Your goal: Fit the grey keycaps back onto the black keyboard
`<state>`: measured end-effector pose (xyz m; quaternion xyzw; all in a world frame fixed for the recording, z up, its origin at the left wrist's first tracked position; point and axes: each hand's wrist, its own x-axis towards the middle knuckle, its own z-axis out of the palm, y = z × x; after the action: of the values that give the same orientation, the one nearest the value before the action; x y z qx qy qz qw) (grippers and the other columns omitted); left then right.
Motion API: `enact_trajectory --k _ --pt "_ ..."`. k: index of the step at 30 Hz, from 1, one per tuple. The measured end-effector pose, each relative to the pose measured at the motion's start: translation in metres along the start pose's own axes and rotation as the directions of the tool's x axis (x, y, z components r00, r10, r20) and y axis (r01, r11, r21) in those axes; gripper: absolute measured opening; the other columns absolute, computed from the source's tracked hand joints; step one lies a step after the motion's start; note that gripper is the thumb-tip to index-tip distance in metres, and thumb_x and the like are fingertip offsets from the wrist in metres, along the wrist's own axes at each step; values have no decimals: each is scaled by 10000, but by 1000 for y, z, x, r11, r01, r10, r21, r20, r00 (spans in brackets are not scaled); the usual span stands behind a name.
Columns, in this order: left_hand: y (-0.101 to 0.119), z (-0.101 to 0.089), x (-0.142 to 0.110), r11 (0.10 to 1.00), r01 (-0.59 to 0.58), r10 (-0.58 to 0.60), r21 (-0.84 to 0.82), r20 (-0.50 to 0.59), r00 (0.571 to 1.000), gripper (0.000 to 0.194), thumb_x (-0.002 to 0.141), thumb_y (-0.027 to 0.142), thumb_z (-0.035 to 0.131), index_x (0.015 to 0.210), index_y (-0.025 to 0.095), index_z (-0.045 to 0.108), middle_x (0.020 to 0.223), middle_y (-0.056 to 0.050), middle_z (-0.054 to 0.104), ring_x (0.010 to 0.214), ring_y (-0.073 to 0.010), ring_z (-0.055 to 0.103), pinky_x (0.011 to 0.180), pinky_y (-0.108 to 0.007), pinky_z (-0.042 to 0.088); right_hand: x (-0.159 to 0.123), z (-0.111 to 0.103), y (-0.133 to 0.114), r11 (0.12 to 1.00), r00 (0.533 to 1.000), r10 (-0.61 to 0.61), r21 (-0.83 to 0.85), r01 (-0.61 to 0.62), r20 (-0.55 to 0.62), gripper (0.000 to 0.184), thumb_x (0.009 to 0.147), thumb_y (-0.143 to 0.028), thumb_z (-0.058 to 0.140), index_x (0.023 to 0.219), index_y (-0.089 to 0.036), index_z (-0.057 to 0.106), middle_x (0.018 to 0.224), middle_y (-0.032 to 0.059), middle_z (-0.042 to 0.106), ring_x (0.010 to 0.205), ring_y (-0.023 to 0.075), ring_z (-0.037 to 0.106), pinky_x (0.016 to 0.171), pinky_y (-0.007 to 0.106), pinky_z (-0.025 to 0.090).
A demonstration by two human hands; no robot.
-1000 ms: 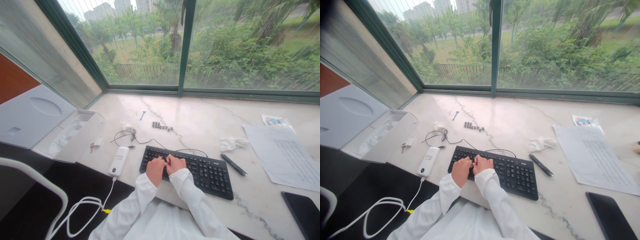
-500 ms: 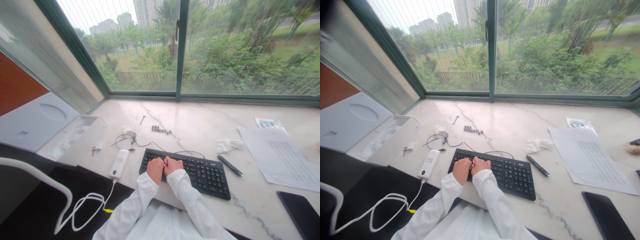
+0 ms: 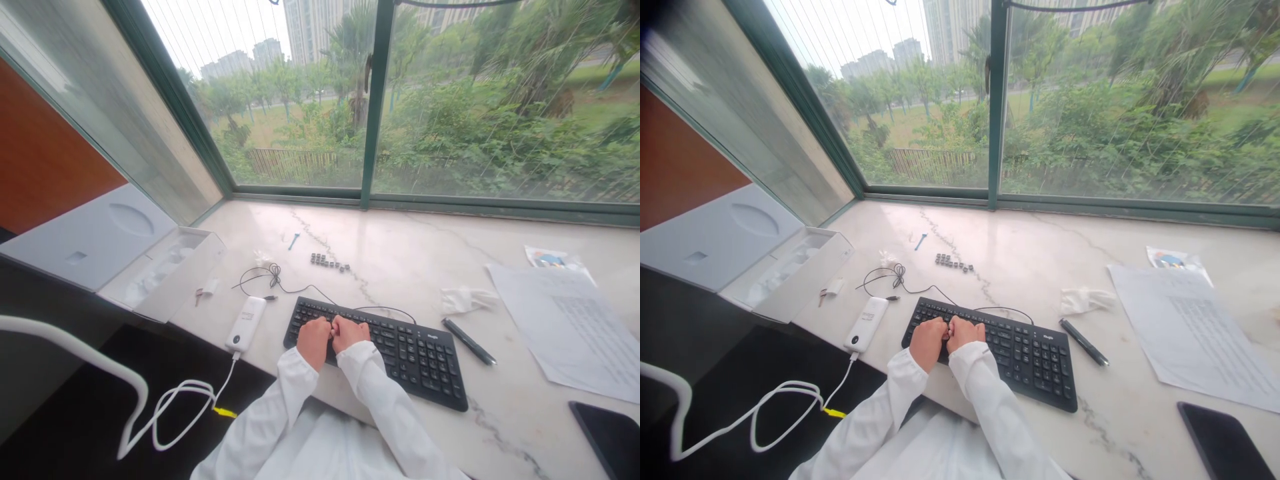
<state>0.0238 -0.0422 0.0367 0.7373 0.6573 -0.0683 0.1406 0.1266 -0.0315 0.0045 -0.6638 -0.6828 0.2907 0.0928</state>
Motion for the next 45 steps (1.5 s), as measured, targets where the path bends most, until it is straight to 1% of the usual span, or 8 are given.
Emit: enact_trajectory --k 9,14,18,20,27,31,37,45 --pt "-10 -8 23 997 8 -4 -78 63 998 39 697 206 641 719 183 662 806 -52 669 820 -196 624 738 -270 450 6 -1 7 998 996 -48 -38 51 78 98 695 -151 534 679 -207 455 635 -75 576 656 106 483 710 269 184" --pt "-26 -8 38 987 13 1 -158 85 996 260 526 282 790 743 237 654 803 42 677 751 -127 617 689 -209 443 9 1 9 999 996 -48 -16 49 72 110 704 -162 550 666 -203 455 614 -76 548 642 109 474 729 270 195" --pt "-32 -12 42 975 59 -38 -212 100 994 379 414 318 842 722 230 641 788 50 673 740 -129 609 657 -209 423 11 1 11 998 996 -61 4 61 66 101 709 -197 572 681 -200 475 587 -76 530 612 105 461 736 268 197" --pt "-33 -12 38 967 67 -47 -247 87 995 363 425 328 839 719 240 643 776 57 668 729 -123 601 641 -209 405 9 0 16 997 998 -68 41 67 7 93 723 -212 559 686 -196 476 583 -79 535 604 98 465 731 260 196" --pt "-38 -3 18 925 84 -104 -370 -33 994 201 638 405 723 771 273 650 762 72 657 710 -95 581 601 -208 348 -5 -12 49 994 964 -39 90 65 -263 121 762 -273 504 669 -196 494 557 -87 548 541 84 469 723 265 196" --pt "-35 0 22 925 124 -130 -358 7 991 213 600 374 753 733 257 634 742 76 655 695 -97 577 590 -209 332 -10 -10 55 992 957 -15 117 51 -289 141 763 -288 486 657 -195 491 540 -91 547 521 78 477 714 262 197" --pt "-31 -6 30 948 147 -137 -281 53 989 252 572 378 769 708 238 610 766 65 658 723 -111 587 594 -209 336 -16 -4 47 982 960 -69 152 113 -272 161 769 -295 472 652 -186 492 550 -67 559 552 90 490 723 279 187" --pt "-25 -16 37 973 98 -67 -208 150 986 239 556 341 783 717 248 633 800 52 663 765 -129 596 646 -213 362 -13 -9 49 980 949 -60 163 115 -309 156 776 -268 464 648 -186 496 547 -70 547 546 83 486 704 272 183"
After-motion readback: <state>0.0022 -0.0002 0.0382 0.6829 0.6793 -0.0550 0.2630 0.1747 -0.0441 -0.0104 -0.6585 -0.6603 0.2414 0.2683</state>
